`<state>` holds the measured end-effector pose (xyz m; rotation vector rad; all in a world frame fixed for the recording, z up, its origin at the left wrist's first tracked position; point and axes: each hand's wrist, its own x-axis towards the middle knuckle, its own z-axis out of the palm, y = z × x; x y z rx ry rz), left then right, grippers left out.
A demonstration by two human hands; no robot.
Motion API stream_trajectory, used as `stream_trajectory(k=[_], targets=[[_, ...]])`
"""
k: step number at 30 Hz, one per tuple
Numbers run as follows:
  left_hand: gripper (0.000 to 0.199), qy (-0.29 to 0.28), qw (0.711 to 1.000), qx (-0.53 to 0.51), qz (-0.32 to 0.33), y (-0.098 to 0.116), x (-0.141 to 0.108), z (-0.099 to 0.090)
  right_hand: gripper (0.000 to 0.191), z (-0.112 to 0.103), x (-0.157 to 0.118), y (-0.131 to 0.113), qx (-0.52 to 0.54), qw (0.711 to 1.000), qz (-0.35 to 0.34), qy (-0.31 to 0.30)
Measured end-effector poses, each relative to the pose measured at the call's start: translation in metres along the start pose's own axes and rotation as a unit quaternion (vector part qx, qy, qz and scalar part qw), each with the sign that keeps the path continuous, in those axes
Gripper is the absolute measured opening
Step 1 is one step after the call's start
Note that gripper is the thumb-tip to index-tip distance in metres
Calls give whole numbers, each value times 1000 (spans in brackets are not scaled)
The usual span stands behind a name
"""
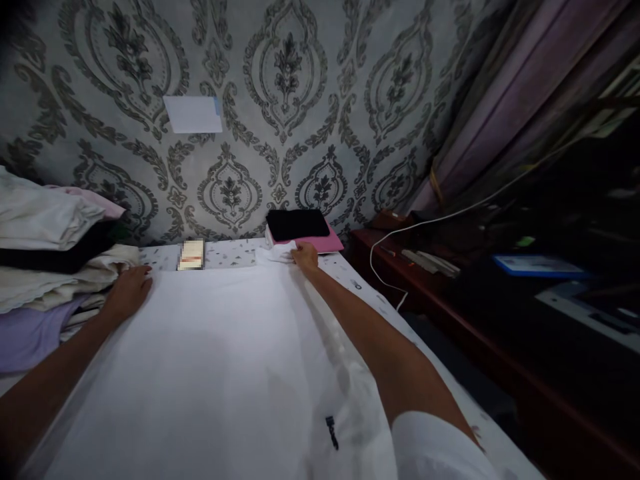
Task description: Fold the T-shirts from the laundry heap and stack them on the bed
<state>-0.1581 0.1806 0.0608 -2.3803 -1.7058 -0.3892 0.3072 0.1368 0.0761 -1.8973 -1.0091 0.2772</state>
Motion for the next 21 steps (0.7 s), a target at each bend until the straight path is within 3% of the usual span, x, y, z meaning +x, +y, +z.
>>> stream_trajectory(k=[6, 11, 16, 21], targets=[[31, -15, 1000, 1, -1, 1, 5, -13, 18, -20, 2, -16, 147, 989, 10, -17], [27, 5, 999, -25, -23, -3, -1, -33, 28, -57, -12, -33, 272, 961, -10, -59], [33, -14, 996, -78, -30, -14, -28, -46, 27, -112, -67, -15, 385, 909, -45, -151], [32, -31, 996, -53, 58, -29, -67, -43, 20, -154, -140, 36, 255, 928, -41, -269]])
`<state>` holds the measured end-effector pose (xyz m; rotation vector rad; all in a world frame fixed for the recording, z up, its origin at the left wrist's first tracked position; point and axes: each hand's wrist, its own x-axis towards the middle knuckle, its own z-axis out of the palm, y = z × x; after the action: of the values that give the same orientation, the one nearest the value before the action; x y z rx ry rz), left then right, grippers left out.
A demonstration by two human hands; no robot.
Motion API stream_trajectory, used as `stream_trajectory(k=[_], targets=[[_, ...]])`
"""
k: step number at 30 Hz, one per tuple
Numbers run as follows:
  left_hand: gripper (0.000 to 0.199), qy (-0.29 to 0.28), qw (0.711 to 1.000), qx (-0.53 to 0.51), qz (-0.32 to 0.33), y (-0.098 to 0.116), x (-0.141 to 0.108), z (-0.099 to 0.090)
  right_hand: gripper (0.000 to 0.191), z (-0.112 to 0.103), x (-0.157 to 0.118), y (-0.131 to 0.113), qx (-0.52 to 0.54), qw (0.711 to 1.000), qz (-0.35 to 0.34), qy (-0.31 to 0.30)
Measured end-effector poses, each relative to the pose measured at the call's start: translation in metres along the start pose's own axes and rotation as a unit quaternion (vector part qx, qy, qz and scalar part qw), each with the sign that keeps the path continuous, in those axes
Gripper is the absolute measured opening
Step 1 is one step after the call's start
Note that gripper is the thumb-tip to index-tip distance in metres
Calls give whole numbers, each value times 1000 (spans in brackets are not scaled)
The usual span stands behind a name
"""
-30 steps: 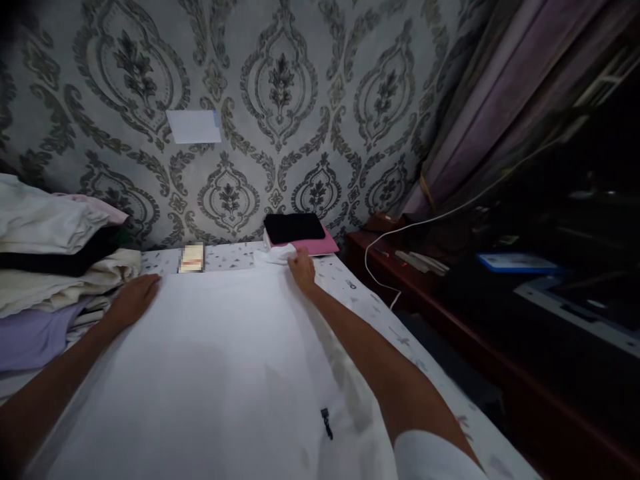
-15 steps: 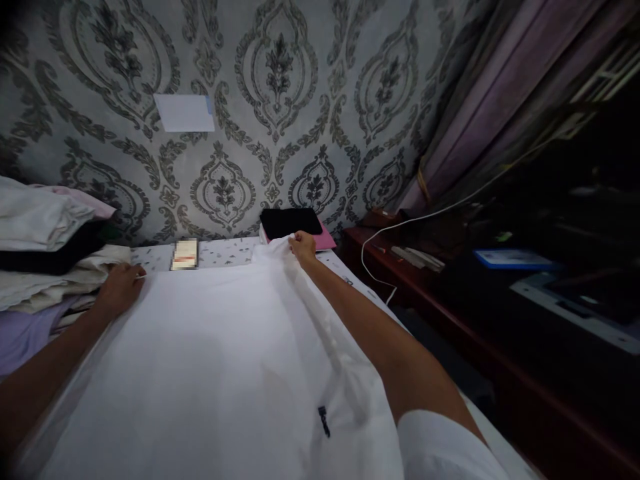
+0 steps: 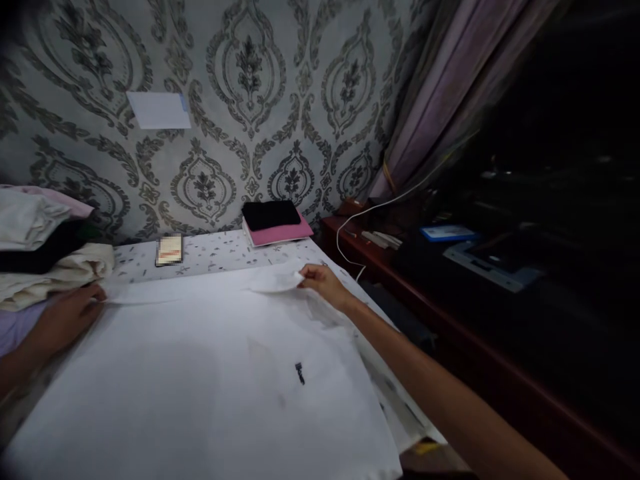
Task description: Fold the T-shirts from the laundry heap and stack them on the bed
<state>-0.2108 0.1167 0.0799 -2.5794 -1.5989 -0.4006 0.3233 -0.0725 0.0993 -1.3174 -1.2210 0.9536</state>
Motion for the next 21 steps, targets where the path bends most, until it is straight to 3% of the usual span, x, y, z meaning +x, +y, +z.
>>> stream_trajectory(k=[4, 8, 10, 13, 17, 21], targets=[[46, -1, 999, 14, 32, 3, -16, 1, 18, 4, -35, 17, -91, 995, 30, -27], [55, -7, 996, 40, 73, 7, -12, -1, 26, 15, -35, 14, -165, 986, 18, -24], [53, -6, 994, 44, 96, 5, -8, -2, 22, 19, -34, 9, -197, 980, 11, -19], [46, -6, 992, 44, 119, 1, -4, -7, 17, 17, -35, 3, -184, 983, -17, 6], [40, -7, 994, 36, 106, 1, -12, -18, 19, 1, -49, -1, -111, 992, -48, 38], [42, -36, 994, 20, 97, -5, -28, -16, 19, -16, -66, -3, -169, 984, 14, -54]])
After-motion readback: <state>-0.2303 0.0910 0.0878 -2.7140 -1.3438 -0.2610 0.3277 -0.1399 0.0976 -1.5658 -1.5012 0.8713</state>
